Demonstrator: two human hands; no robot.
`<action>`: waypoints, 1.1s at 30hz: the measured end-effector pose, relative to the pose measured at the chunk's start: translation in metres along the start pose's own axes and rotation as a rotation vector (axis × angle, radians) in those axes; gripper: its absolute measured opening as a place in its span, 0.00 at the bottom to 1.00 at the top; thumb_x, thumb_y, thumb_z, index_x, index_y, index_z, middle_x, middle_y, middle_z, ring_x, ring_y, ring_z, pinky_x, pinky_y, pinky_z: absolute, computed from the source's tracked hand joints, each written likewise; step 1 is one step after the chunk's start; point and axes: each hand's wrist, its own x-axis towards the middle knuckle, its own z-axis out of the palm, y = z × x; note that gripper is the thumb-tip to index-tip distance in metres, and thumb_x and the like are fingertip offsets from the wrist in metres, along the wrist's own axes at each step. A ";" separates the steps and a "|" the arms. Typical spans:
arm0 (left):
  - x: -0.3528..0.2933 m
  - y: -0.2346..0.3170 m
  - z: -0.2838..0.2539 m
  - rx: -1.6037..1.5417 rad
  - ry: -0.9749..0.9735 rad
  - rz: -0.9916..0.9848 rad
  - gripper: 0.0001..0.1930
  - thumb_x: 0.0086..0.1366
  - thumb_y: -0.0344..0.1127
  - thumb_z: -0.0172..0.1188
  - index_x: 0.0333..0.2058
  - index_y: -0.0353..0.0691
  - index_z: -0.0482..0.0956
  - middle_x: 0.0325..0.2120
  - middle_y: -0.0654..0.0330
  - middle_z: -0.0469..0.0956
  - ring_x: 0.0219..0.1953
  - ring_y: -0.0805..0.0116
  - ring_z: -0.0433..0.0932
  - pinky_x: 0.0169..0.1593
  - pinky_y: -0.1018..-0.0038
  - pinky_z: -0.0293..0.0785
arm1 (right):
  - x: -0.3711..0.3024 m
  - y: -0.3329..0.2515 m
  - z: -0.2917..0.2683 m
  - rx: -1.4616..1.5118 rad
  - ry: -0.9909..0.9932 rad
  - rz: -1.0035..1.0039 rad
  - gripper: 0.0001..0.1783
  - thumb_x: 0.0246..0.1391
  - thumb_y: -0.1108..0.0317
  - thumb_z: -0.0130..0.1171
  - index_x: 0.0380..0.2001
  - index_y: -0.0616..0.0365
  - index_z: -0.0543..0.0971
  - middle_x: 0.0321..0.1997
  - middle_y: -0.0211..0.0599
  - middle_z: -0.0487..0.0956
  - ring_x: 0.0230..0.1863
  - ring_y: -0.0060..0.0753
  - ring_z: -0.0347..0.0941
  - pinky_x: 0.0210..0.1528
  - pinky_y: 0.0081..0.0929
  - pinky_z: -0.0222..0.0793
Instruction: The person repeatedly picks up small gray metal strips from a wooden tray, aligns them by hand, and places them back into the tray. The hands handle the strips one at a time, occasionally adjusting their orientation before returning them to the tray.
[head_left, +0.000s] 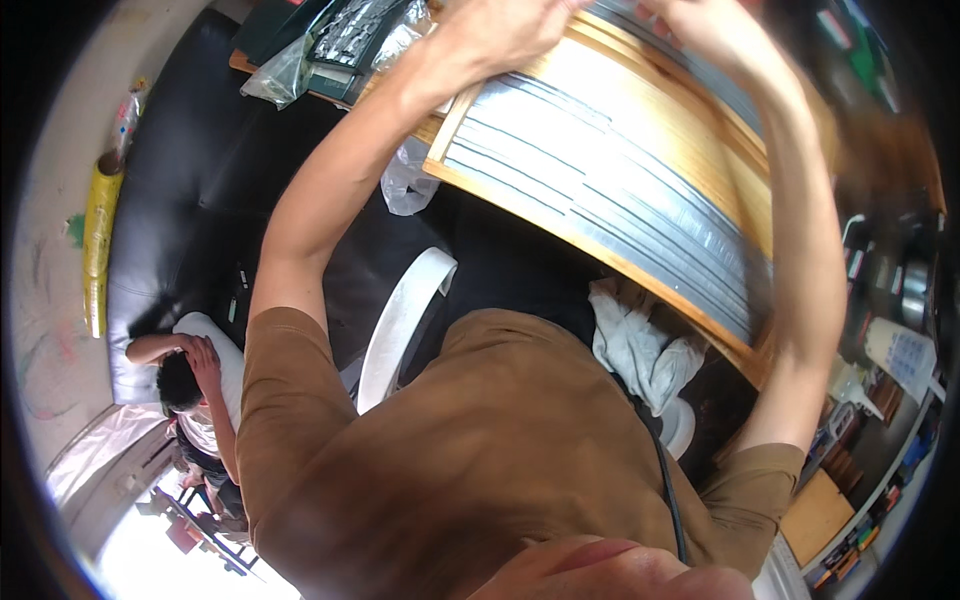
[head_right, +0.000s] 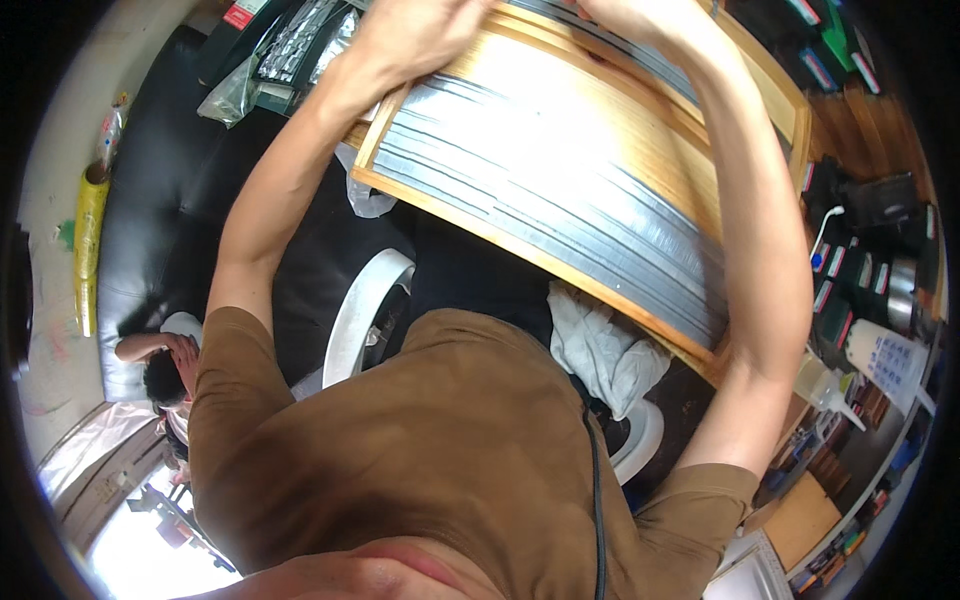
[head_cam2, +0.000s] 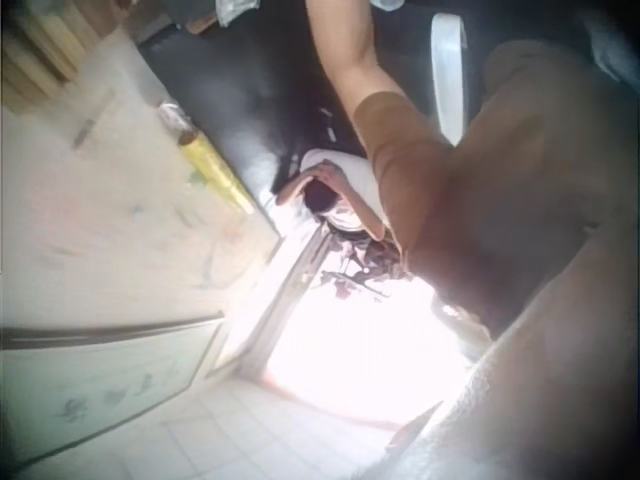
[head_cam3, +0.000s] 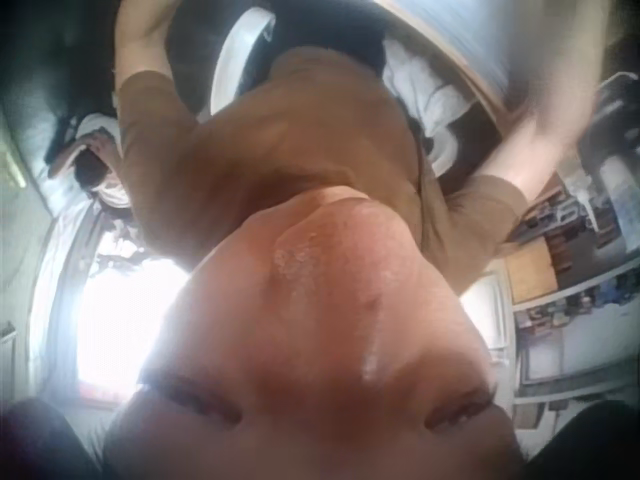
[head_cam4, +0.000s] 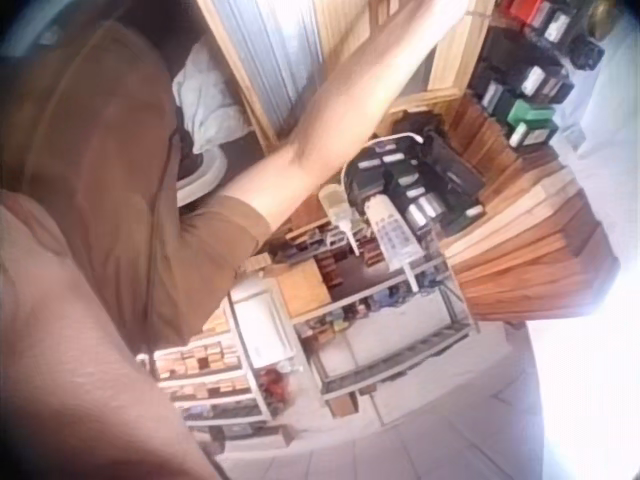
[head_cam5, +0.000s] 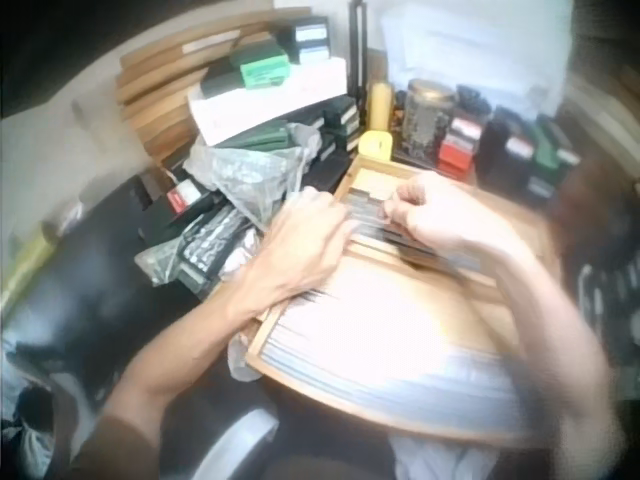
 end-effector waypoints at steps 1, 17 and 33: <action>0.001 0.005 -0.012 -0.023 0.045 0.001 0.08 0.66 0.33 0.61 0.36 0.34 0.82 0.32 0.48 0.78 0.39 0.48 0.74 0.46 0.59 0.70 | -0.017 -0.003 -0.005 -0.088 -0.040 -0.014 0.15 0.68 0.61 0.57 0.32 0.59 0.83 0.26 0.29 0.81 0.30 0.21 0.73 0.37 0.24 0.69; -0.123 0.130 -0.033 -0.297 -0.051 0.089 0.16 0.56 0.35 0.75 0.42 0.34 0.84 0.39 0.55 0.84 0.39 0.59 0.82 0.41 0.67 0.77 | -0.076 0.075 0.106 -0.258 0.327 -0.602 0.11 0.69 0.68 0.54 0.46 0.63 0.80 0.42 0.47 0.76 0.42 0.48 0.76 0.47 0.38 0.73; -0.083 0.096 -0.050 -0.885 0.005 -0.529 0.27 0.64 0.25 0.70 0.60 0.31 0.74 0.45 0.50 0.85 0.46 0.68 0.85 0.53 0.74 0.82 | -0.092 0.009 0.049 0.503 -0.125 0.109 0.08 0.62 0.68 0.64 0.32 0.62 0.83 0.27 0.33 0.83 0.30 0.22 0.77 0.36 0.23 0.74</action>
